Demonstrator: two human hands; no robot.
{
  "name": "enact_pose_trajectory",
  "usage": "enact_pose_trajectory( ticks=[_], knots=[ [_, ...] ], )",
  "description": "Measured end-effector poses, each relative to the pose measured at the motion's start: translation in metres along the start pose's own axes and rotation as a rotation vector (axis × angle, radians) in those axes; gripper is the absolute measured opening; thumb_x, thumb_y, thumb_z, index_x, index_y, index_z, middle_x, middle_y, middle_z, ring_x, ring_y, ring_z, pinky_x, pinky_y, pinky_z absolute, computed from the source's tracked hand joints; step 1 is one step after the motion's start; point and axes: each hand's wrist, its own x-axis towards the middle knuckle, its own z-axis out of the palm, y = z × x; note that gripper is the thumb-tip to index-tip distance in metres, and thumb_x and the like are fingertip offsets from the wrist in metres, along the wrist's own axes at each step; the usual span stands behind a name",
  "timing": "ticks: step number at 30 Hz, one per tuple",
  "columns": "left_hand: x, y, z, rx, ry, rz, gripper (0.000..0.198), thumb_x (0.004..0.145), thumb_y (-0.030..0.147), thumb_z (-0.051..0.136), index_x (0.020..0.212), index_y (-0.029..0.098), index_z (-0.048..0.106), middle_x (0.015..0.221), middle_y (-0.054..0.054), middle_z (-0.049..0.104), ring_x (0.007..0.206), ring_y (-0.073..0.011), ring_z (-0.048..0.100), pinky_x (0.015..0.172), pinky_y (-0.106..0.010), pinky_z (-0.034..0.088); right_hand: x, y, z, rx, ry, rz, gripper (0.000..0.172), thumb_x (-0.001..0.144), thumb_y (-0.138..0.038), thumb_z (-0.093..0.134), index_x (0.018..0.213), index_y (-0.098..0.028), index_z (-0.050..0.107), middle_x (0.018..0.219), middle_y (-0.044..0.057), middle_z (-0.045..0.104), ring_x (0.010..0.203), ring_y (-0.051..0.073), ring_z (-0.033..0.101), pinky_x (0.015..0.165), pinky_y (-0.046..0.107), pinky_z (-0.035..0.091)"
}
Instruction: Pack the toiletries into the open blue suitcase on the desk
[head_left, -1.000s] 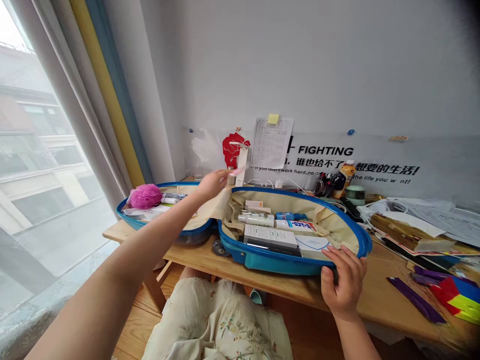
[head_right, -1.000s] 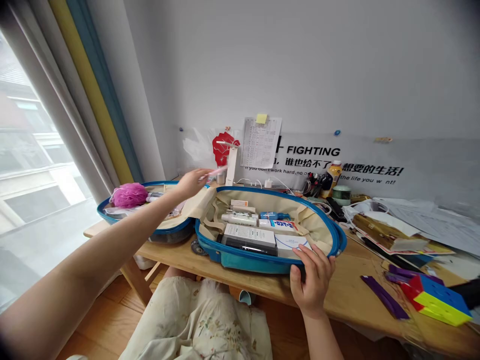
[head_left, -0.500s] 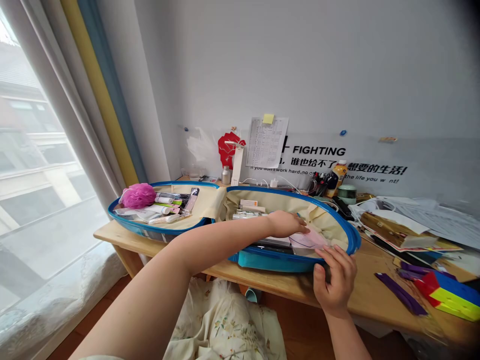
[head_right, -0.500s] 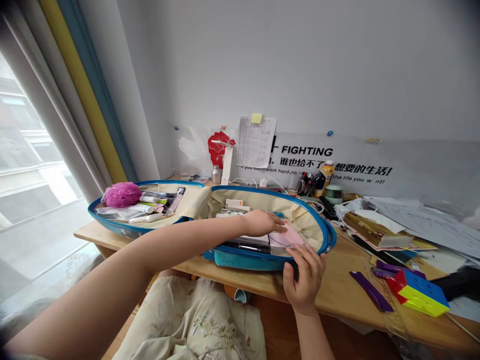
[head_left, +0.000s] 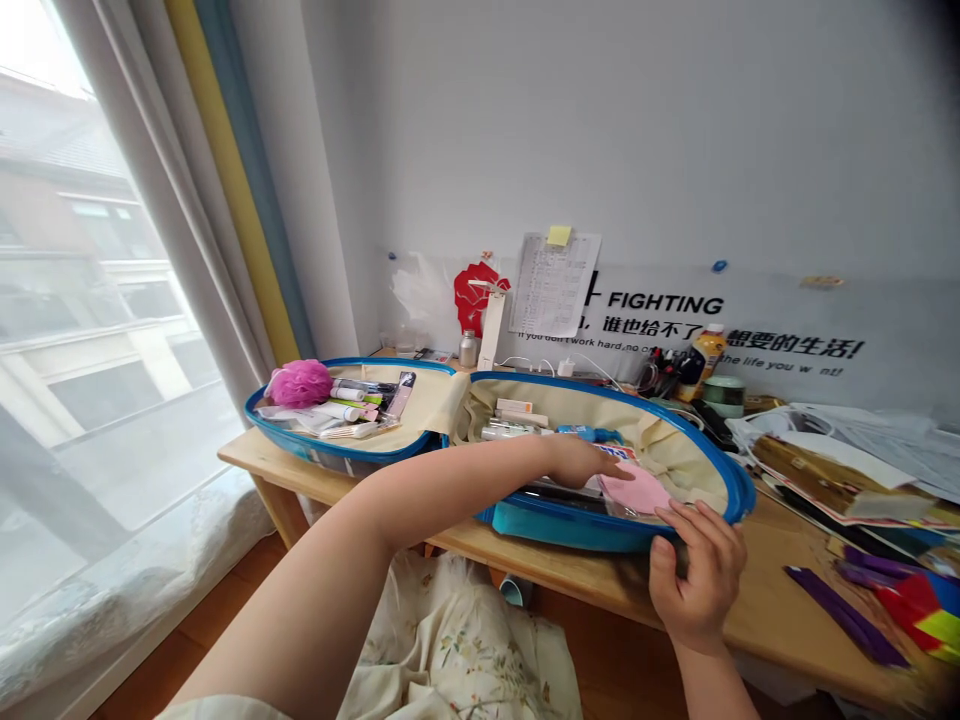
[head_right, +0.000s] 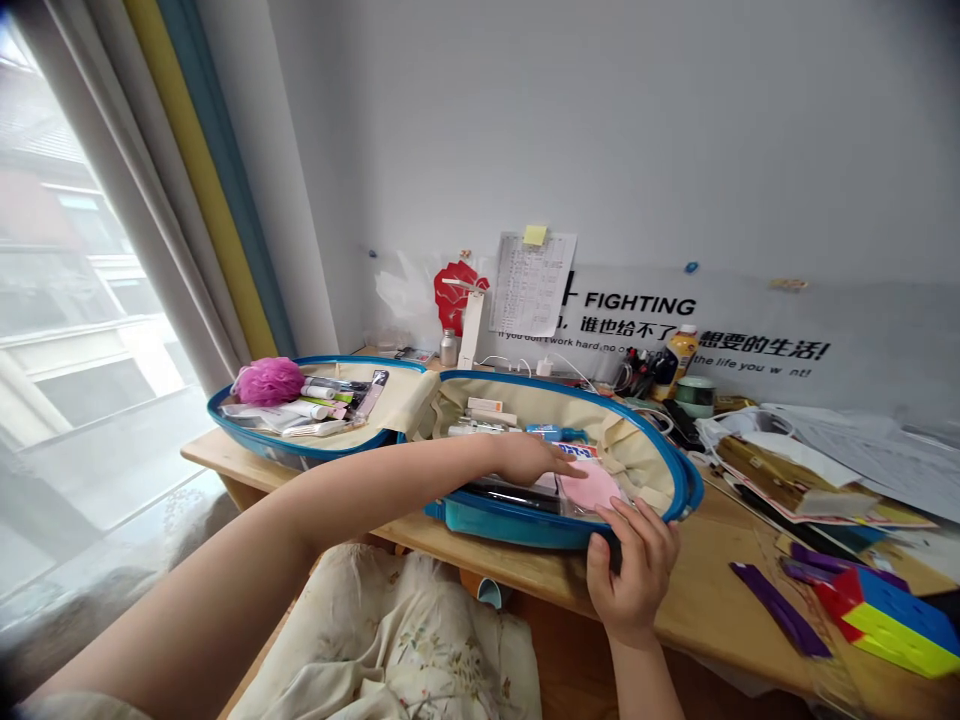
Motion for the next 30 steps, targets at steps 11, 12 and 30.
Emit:
enact_pose_trajectory(
  ticks=[11, 12, 30],
  knots=[
    [-0.148, -0.063, -0.013, -0.092, 0.483, -0.457, 0.049, 0.097, 0.022, 0.032, 0.142, 0.025, 0.050, 0.147, -0.004, 0.054, 0.133, -0.0189, 0.051, 0.110, -0.030, 0.041, 0.000, -0.001, 0.003, -0.029, 0.019, -0.057, 0.022, 0.093, -0.033, 0.052, 0.106, -0.018, 0.061, 0.105, 0.011, 0.068, 0.118, 0.029, 0.059, 0.110, 0.050, 0.033],
    [-0.168, -0.075, -0.009, -0.101, 0.454, -0.564, 0.048, 0.098, 0.026, 0.032, 0.144, 0.026, 0.049, 0.147, -0.004, 0.053, 0.131, -0.0200, 0.052, 0.108, -0.032, 0.042, 0.000, -0.002, 0.003, -0.030, 0.013, -0.069, 0.025, 0.093, -0.034, 0.052, 0.110, -0.018, 0.060, 0.106, 0.011, 0.068, 0.118, 0.029, 0.059, 0.110, 0.050, 0.033],
    [-0.265, -0.129, 0.045, -0.207, -0.189, -0.981, 0.049, 0.087, 0.050, 0.049, 0.123, 0.022, 0.068, 0.130, -0.009, 0.067, 0.117, -0.0259, 0.062, 0.098, -0.030, 0.045, -0.002, 0.001, 0.006, -0.036, -0.025, -0.138, 0.027, 0.090, -0.029, 0.056, 0.115, -0.018, 0.058, 0.105, 0.010, 0.068, 0.113, 0.027, 0.061, 0.110, 0.048, 0.034]
  ],
)
